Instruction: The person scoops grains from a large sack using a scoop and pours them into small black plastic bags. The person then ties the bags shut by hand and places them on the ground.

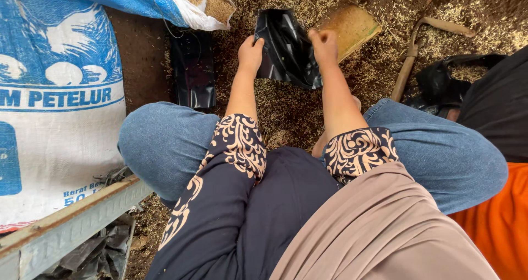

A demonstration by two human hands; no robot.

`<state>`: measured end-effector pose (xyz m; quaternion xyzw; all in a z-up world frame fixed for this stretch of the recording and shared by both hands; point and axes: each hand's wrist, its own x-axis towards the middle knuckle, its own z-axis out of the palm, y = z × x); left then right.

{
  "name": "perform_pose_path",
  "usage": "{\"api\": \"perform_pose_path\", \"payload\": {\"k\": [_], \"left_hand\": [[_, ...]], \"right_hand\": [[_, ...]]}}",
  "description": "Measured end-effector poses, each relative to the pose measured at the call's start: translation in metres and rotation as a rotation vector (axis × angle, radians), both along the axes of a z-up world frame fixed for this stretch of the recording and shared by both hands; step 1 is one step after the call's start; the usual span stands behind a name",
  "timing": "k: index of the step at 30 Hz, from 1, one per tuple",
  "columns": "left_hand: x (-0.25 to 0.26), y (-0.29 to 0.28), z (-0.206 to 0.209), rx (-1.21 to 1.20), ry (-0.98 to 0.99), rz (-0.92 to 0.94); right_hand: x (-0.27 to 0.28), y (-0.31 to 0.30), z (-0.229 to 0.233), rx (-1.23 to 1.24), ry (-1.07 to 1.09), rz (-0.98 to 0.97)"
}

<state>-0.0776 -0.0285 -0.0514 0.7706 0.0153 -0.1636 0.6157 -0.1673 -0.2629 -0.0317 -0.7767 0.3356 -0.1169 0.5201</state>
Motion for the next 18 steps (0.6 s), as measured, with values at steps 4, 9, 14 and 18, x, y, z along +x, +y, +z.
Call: {"api": "perform_pose_path", "payload": {"k": [4,9,14,18], "left_hand": [[-0.008,-0.023,0.011,0.073,0.009,-0.06],[-0.025,-0.033,0.028,-0.16,0.04,-0.216],[-0.021,-0.015,0.048,0.403,-0.302,-0.148],[-0.01,-0.006,0.067,0.082,-0.095,0.061]], "right_hand": [[0.008,0.019,0.022,-0.168,-0.114,-0.024],[0.021,0.034,0.029,-0.289,0.09,-0.087],[0.027,-0.01,0.019,-0.218,0.178,0.017],[0.034,-0.029,0.011,-0.102,0.08,-0.026]]}}
